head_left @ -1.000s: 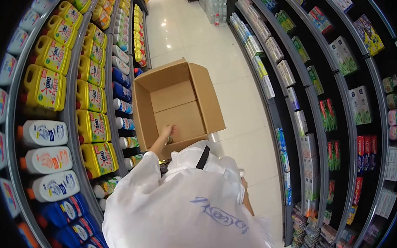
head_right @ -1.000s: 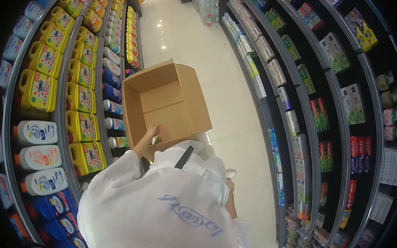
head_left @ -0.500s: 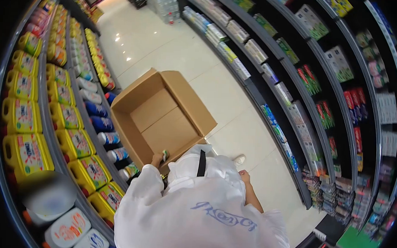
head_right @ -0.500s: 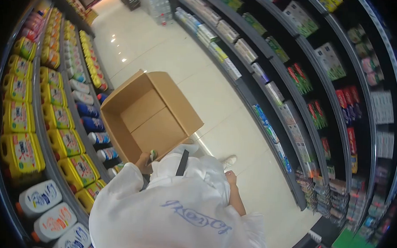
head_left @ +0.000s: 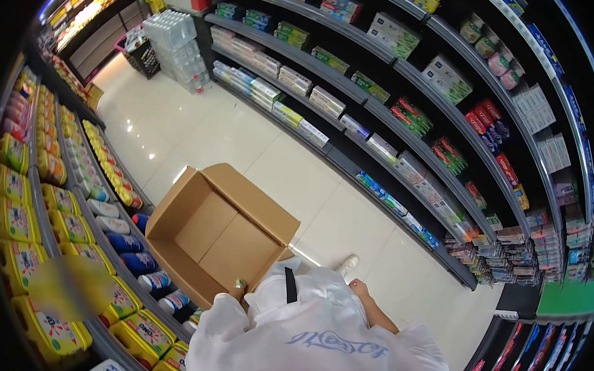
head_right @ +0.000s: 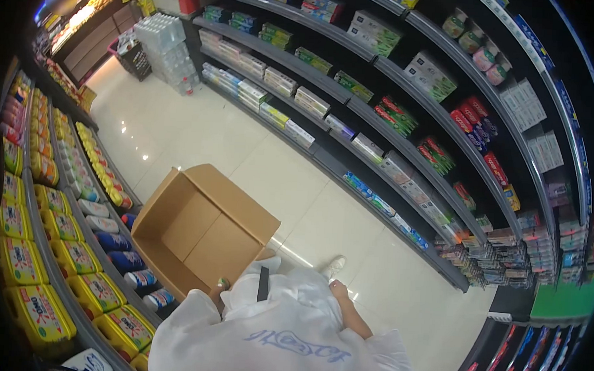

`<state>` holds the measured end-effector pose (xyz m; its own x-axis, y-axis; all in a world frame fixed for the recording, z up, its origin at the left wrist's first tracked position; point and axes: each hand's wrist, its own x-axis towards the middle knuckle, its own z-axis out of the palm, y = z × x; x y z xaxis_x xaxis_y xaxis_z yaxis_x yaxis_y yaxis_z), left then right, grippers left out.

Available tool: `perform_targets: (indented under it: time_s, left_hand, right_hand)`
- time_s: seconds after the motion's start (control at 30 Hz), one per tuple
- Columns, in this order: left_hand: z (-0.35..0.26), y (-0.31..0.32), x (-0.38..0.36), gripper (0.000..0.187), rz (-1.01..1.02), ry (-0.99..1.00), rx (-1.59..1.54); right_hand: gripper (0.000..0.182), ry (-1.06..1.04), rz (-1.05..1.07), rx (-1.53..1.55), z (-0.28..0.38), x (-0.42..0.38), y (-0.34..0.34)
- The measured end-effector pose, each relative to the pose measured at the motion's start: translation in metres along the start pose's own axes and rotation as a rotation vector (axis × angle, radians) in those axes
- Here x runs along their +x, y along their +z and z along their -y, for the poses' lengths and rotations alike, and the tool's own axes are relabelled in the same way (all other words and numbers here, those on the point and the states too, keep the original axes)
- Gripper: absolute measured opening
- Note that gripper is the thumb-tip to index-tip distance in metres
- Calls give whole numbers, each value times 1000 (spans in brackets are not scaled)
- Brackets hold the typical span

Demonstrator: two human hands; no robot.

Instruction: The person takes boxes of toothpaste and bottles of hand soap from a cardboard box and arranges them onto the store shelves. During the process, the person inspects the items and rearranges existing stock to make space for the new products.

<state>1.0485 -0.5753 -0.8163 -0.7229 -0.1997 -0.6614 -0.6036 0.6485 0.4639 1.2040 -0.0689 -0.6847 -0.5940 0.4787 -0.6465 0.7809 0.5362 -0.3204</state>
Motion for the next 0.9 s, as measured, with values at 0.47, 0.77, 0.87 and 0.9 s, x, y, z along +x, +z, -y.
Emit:
perform_targets:
  time_s: [0.47, 0.77, 0.87, 0.9]
  left_hand:
    - [-21, 4, 5, 44, -55, 76, 136]
    - [-50, -16, -4, 43, -132, 51, 235]
    - [-66, -26, -3, 43, -152, 47, 260]
    - [-74, -31, -10, 43, -156, 46, 261]
  right_hand:
    - [26, 0, 92, -60, 2, -8, 4]
    - [24, -135, 52, -66, -3, 4, 10]
    - [22, -201, 26, -24, -1, 21, 12]
    - [20, -209, 6, 24, 4, 25, 11]
